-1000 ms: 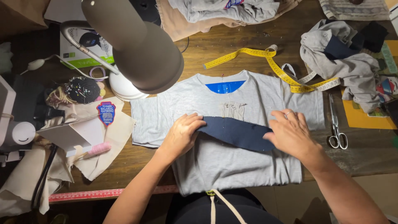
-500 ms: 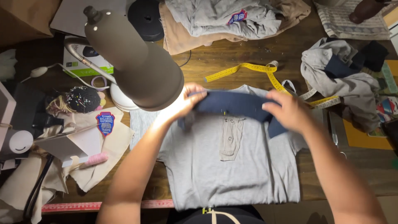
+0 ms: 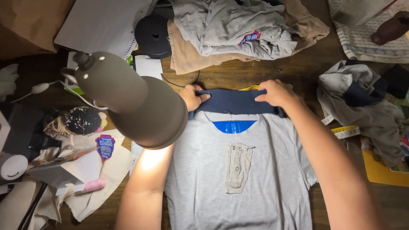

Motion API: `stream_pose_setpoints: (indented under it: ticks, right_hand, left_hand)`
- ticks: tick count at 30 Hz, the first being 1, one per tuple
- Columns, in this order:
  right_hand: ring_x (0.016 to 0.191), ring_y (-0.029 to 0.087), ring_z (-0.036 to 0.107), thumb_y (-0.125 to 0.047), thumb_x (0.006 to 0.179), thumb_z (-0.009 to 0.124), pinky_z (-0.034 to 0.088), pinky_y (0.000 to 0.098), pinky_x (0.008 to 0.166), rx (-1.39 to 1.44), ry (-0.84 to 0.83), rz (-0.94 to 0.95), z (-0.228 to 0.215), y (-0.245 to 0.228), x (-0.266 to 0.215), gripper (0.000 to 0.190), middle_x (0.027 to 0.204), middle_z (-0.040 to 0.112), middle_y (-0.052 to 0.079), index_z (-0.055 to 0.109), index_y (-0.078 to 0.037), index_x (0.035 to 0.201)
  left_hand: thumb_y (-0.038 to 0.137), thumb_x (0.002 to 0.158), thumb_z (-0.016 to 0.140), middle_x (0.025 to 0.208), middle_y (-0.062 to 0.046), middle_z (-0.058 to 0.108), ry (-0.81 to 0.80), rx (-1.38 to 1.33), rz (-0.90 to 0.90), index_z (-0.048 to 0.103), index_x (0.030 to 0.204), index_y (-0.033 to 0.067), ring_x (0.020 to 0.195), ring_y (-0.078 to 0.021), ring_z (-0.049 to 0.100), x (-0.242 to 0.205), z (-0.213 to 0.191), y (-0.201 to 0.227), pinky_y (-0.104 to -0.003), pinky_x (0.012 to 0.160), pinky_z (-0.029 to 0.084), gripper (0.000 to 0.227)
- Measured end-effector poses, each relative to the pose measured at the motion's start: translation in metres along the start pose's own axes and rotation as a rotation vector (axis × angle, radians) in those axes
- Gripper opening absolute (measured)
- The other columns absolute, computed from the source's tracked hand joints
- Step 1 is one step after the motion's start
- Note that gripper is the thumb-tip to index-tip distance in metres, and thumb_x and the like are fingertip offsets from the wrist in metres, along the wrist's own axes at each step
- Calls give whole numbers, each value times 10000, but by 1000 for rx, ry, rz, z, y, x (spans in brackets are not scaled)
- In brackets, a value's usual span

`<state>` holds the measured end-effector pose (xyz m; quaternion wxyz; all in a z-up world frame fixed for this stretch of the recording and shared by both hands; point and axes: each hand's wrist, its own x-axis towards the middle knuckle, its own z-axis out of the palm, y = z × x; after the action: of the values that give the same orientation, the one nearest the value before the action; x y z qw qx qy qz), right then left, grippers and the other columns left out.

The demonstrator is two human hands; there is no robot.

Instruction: Pinning a blue collar onto the neckline of a grey t-shirt at a sewing workstation

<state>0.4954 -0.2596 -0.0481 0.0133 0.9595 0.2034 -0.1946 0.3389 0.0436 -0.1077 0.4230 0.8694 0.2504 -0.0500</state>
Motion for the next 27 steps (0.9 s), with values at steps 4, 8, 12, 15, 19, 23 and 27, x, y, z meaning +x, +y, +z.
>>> stream_pose_setpoints:
  ticks: [4, 8, 12, 15, 19, 23, 27]
  right_hand:
    - [1030, 283, 619, -443, 756, 847, 467, 463, 887, -296, 559, -260, 53, -7, -16, 407, 1007, 606, 17, 662, -224, 1046]
    - [902, 301, 679, -195, 914, 734, 543, 425, 781, 235, 266, -427, 75, -40, -59, 24, 907, 677, 39, 737, -176, 900]
    - [907, 275, 729, -194, 841, 800, 590, 413, 763, 297, 246, -432, 73, -45, -66, 75, 954, 755, 25, 797, -171, 912]
    - [995, 300, 689, -260, 787, 849, 572, 423, 844, 250, 314, -455, 74, -49, -63, 165, 1013, 744, 29, 806, -188, 929]
    - [960, 277, 692, -239, 799, 839, 586, 426, 823, 236, 204, -360, 58, -62, -68, 141, 925, 742, 7, 810, -195, 930]
    - [949, 247, 712, -253, 786, 841, 593, 430, 805, 287, 127, -227, 53, -71, -72, 165, 891, 748, -23, 808, -213, 942]
    - [980, 230, 702, -285, 789, 836, 587, 400, 825, 278, 126, -189, 55, -76, -72, 119, 897, 723, -43, 803, -244, 896]
  left_hand:
    - [419, 847, 815, 1321, -87, 653, -73, 294, 82, 589, 1319, 250, 1221, -340, 652, -68, -29, 53, -502, 1062, 516, 550]
    - [308, 738, 864, 1070, 18, 678, 183, 487, 726, 711, 1155, 228, 1103, -211, 622, -71, 7, 30, -368, 904, 498, 451]
    - [274, 788, 829, 1038, -8, 725, 107, 385, 822, 779, 1071, 165, 1077, -222, 636, -63, 30, 23, -373, 886, 504, 307]
    - [283, 831, 801, 1038, 22, 721, 119, 413, 839, 797, 1018, 205, 1059, -205, 630, -53, 40, 24, -351, 885, 500, 202]
    - [362, 835, 756, 901, 56, 670, 351, 511, 979, 762, 856, 271, 934, -170, 618, -41, 62, 9, -321, 789, 493, 94]
    - [361, 884, 674, 880, 53, 652, 452, 609, 1012, 698, 852, 247, 907, -168, 604, -32, 78, 2, -322, 761, 455, 121]
    - [361, 959, 618, 916, -1, 649, 343, 554, 885, 676, 928, 169, 945, -210, 598, -27, 80, 7, -344, 781, 450, 203]
